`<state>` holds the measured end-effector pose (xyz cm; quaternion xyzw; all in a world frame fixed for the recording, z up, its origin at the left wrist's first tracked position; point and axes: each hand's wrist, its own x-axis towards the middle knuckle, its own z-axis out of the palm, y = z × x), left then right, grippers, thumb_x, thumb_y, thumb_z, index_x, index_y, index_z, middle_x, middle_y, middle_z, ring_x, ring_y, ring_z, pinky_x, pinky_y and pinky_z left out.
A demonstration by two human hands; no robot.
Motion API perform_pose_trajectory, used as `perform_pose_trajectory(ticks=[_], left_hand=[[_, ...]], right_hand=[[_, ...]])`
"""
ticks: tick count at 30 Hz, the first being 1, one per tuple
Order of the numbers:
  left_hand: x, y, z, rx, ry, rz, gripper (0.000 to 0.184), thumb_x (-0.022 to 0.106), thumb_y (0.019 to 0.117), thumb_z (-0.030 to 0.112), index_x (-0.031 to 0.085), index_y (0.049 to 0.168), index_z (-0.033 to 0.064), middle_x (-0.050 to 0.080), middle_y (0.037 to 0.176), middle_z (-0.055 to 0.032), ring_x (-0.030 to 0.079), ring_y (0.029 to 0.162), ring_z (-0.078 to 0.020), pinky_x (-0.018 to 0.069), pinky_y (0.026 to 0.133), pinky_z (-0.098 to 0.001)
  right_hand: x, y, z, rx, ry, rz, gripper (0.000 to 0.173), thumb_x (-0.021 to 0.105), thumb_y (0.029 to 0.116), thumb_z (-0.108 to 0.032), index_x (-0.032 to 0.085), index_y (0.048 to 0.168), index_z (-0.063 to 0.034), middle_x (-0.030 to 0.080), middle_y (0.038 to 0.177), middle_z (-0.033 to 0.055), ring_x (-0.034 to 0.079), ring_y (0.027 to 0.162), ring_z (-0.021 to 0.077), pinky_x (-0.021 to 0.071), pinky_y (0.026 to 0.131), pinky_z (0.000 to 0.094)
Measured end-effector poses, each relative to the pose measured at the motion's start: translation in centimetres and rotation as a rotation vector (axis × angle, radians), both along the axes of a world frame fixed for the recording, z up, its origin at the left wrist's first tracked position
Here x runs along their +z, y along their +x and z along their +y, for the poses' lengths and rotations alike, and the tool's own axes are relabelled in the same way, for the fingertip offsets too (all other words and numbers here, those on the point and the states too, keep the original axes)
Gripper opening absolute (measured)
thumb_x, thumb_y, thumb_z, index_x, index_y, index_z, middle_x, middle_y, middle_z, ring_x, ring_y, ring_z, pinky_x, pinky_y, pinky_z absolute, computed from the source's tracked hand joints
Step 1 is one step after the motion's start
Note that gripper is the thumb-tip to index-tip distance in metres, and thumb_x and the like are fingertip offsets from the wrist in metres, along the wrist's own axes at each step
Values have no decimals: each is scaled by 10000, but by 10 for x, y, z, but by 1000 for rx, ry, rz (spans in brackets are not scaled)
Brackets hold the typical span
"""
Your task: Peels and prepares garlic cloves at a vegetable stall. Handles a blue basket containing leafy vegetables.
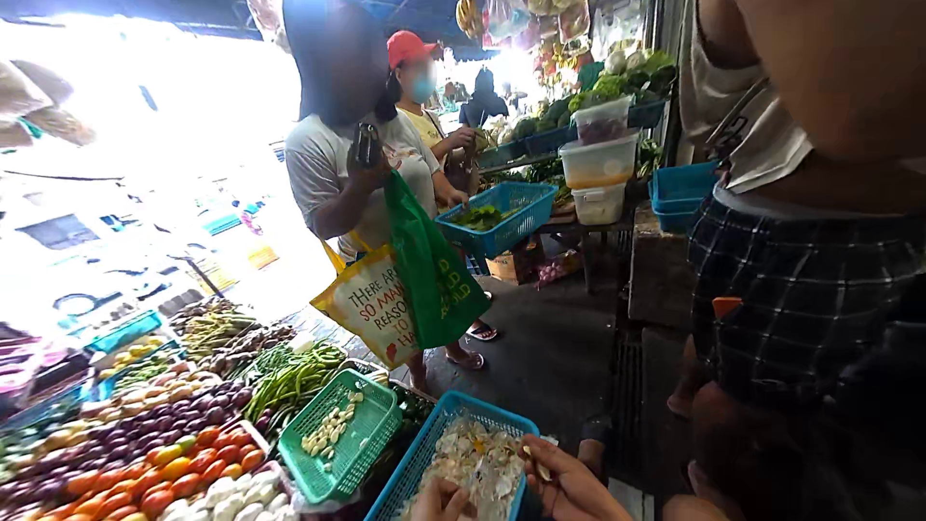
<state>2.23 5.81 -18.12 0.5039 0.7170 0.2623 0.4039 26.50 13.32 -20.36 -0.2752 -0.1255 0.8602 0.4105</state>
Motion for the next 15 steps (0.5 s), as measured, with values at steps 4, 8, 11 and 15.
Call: perform_pose_trajectory(ticks=[4, 8, 11, 15], left_hand=[[31, 17, 8, 31, 110, -131, 440, 546, 1053, 219, 458, 1441, 30, 744, 906, -68, 587, 552, -92, 493, 516, -269], [63, 30, 20, 55, 155, -257, 422, 461, 1079, 230, 465, 1465, 59, 672, 824, -9, 453, 473, -36, 409, 439, -210], [96, 29, 61, 87, 226, -398, 390, 500, 1084, 300, 471, 1435, 134, 668, 866, -10, 415, 453, -28, 381, 414, -187], [167, 19, 153, 216, 370, -374, 417, 463, 1072, 462, 550, 1331, 147, 728, 1038, -15, 454, 469, -31, 400, 427, -208]], right_hand=[[15, -13, 10, 109, 182, -104, 254, 558, 1028, -62, 556, 1282, -56, 619, 874, 1, 583, 696, 71, 530, 657, 228], [21, -25, 11, 65, 7, -108, 182, 570, 1008, -3, 572, 1184, -49, 627, 884, 26, 608, 716, 95, 560, 714, 241], [14, -28, 14, 4, -64, -83, 262, 595, 979, 36, 546, 1230, -21, 651, 970, 89, 660, 784, 150, 594, 749, 284], [8, -19, 4, -1, -74, -144, 375, 573, 974, 61, 481, 1325, -33, 659, 958, 99, 679, 779, 166, 604, 754, 310]])
